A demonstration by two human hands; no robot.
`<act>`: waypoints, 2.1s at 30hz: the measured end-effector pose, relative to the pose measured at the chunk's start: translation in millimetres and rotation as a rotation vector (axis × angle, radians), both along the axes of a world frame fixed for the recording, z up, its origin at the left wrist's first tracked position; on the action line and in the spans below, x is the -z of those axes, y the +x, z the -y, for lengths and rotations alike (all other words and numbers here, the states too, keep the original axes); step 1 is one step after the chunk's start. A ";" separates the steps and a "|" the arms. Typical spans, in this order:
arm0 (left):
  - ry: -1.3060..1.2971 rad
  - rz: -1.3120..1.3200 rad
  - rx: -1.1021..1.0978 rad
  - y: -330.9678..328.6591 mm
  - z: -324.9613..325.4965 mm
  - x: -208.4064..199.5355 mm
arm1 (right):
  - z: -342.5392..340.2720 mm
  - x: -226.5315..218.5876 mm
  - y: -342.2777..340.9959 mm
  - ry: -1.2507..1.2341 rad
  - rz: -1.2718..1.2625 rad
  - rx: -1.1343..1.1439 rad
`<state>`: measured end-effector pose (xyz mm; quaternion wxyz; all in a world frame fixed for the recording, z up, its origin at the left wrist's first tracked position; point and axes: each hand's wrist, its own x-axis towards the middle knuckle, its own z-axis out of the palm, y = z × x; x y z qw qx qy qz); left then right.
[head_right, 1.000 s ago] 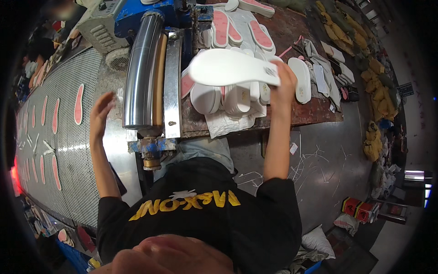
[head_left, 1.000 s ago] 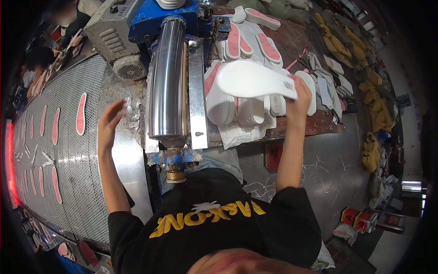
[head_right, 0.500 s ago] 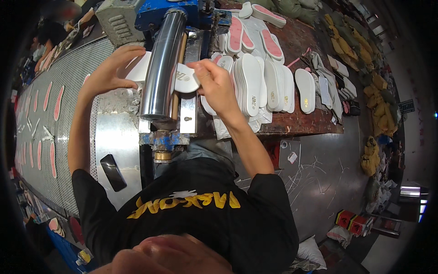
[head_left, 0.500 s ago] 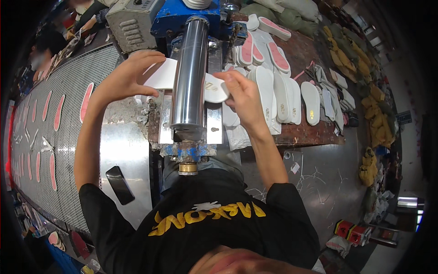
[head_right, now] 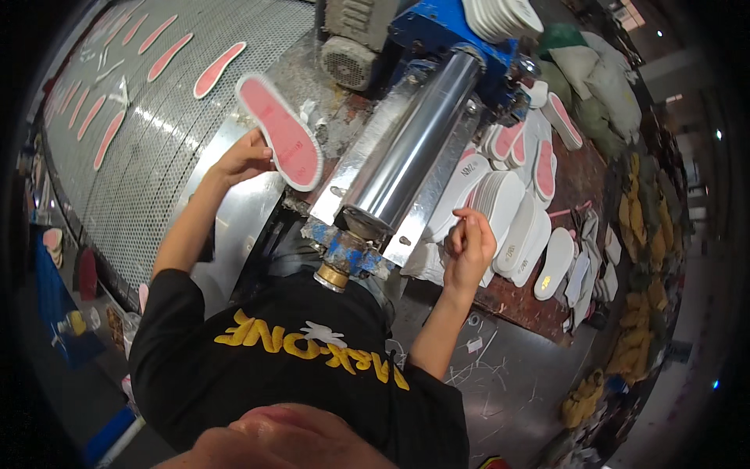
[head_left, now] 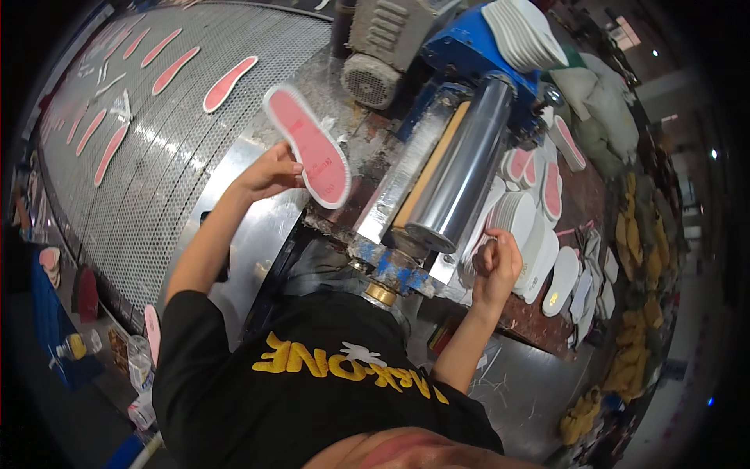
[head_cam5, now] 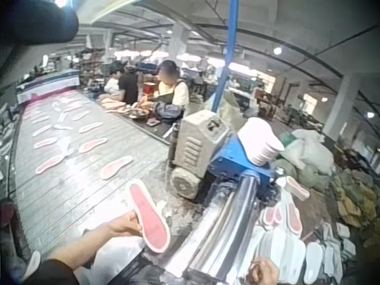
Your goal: Operating a roller machine to bond layers of shoe insoles in a factory setting.
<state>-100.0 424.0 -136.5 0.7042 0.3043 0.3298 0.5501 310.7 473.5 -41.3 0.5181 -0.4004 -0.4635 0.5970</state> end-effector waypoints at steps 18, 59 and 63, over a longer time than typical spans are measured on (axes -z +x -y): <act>0.037 0.464 -1.150 -213.3 160.5 112.3 | -6.2 -3.1 0.8 0.025 0.120 0.001; 0.264 -0.801 -0.148 30.2 -29.9 -62.9 | -148.0 -51.3 71.5 0.334 0.177 0.457; 0.682 -0.932 0.088 74.8 -76.4 -143.7 | -106.4 -40.9 23.7 0.245 0.132 0.407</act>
